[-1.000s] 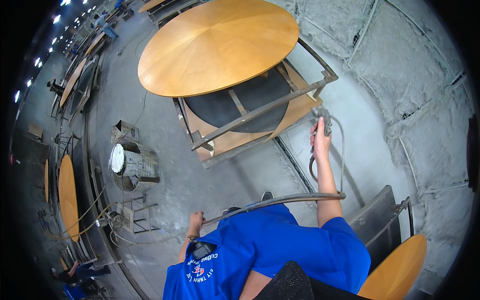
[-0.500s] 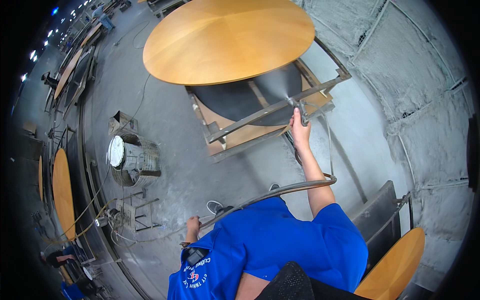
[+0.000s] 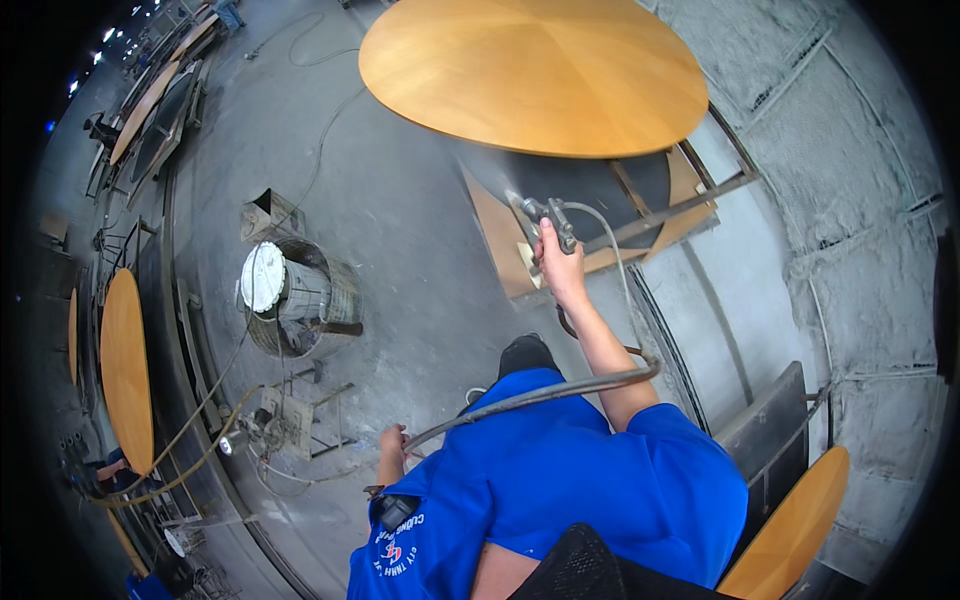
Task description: The person uses a spray gun to apply a finish to large round wooden table tops in a workshop. The person moves between multiple tables, spraying each surface in a systematic pattern while walking around the fixtures.
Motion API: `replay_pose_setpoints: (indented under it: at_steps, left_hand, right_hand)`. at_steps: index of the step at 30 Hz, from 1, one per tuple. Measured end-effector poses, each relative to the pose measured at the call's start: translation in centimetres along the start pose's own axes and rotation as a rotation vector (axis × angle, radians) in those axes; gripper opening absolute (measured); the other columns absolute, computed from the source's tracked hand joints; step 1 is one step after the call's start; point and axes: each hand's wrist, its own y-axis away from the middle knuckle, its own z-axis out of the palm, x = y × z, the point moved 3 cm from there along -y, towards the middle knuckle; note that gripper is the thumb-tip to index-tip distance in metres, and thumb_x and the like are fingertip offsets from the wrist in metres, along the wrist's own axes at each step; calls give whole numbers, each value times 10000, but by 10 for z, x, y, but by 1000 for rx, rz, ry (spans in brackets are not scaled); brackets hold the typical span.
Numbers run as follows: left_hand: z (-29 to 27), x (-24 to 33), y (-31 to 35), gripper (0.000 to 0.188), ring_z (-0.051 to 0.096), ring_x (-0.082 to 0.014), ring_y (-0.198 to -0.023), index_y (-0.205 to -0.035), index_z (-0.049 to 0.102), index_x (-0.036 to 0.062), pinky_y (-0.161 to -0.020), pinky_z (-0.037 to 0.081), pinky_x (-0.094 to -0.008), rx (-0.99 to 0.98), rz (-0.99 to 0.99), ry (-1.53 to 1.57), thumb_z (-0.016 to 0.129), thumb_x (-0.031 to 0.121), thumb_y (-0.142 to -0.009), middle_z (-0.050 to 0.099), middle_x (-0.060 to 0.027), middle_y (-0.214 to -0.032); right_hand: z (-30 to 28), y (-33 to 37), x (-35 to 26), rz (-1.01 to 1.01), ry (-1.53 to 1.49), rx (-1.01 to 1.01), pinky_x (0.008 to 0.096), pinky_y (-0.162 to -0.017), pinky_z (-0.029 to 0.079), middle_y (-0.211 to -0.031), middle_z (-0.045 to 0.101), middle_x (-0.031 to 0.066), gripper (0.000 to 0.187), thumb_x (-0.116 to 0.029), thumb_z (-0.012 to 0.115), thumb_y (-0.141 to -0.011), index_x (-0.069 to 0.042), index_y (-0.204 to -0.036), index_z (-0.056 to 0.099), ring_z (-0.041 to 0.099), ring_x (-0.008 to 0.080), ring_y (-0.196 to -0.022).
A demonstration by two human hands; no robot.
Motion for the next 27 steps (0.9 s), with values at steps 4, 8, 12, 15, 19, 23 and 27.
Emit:
replay_pose_setpoints:
  at_steps: [4, 8, 12, 15, 19, 23, 27]
  left_hand:
    - [13, 27, -47, 290, 573, -247, -631, -1013, 668, 45, -502, 459, -485, -37, -8, -65, 593, 291, -878, 611, -86, -698]
    - [18, 70, -89, 343, 596, -288, -663, -1032, 662, 15, -543, 479, -494, -129, 652, -485, 615, 318, -878, 684, -129, -818]
    - [15, 142, -95, 317, 587, -282, -630, -1039, 660, 32, -505, 457, -475, 86, 1202, -706, 594, 306, -894, 669, -122, -792]
    - [5, 211, -106, 265, 568, -255, -589, -998, 655, 55, -457, 411, -453, 35, 473, -176, 571, 287, -903, 628, -92, -725]
    - [-4, 309, -103, 222, 518, -202, -541, -929, 637, 74, -420, 337, -416, 89, 8, 251, 561, 282, -903, 563, -47, -653]
    - [-3, 402, -131, 235, 490, -183, -515, -979, 638, 82, -419, 329, -388, 18, 10, 273, 559, 290, -902, 561, -40, -654]
    - [-10, 493, -187, 278, 469, -176, -473, -1077, 630, 103, -404, 332, -402, -44, 71, 303, 539, 306, -911, 556, -31, -658]
  right_hand:
    - [61, -10, -44, 54, 145, -186, 264, -573, 414, -654, 560, 4, 395, -432, 608, -970, -54, -858, 640, 532, 97, -615]
    - [128, -40, -87, -17, 333, -341, 290, -591, 428, -654, 554, 15, 390, -430, 602, -975, -56, -871, 646, 537, 110, -627]
    - [208, -96, -119, -92, 313, -435, 304, -598, 434, -643, 540, 21, 441, -445, 602, -975, -41, -798, 590, 534, 125, -622]
    - [266, -135, -150, -151, 342, -483, 310, -595, 435, -644, 536, 18, 453, -454, 608, -971, -42, -784, 573, 528, 124, -621]
    - [329, -177, -186, -223, 323, -586, 299, -581, 428, -648, 515, 5, 414, -397, 609, -986, -46, -774, 553, 494, 113, -614]
    - [383, -223, -206, -235, 336, -629, 289, -578, 421, -649, 506, -4, 380, -370, 599, -996, -45, -804, 559, 490, 103, -618]
    - [441, -282, -212, -205, 368, -551, 288, -585, 426, -657, 528, 4, 372, -383, 594, -995, -54, -823, 576, 508, 107, -622]
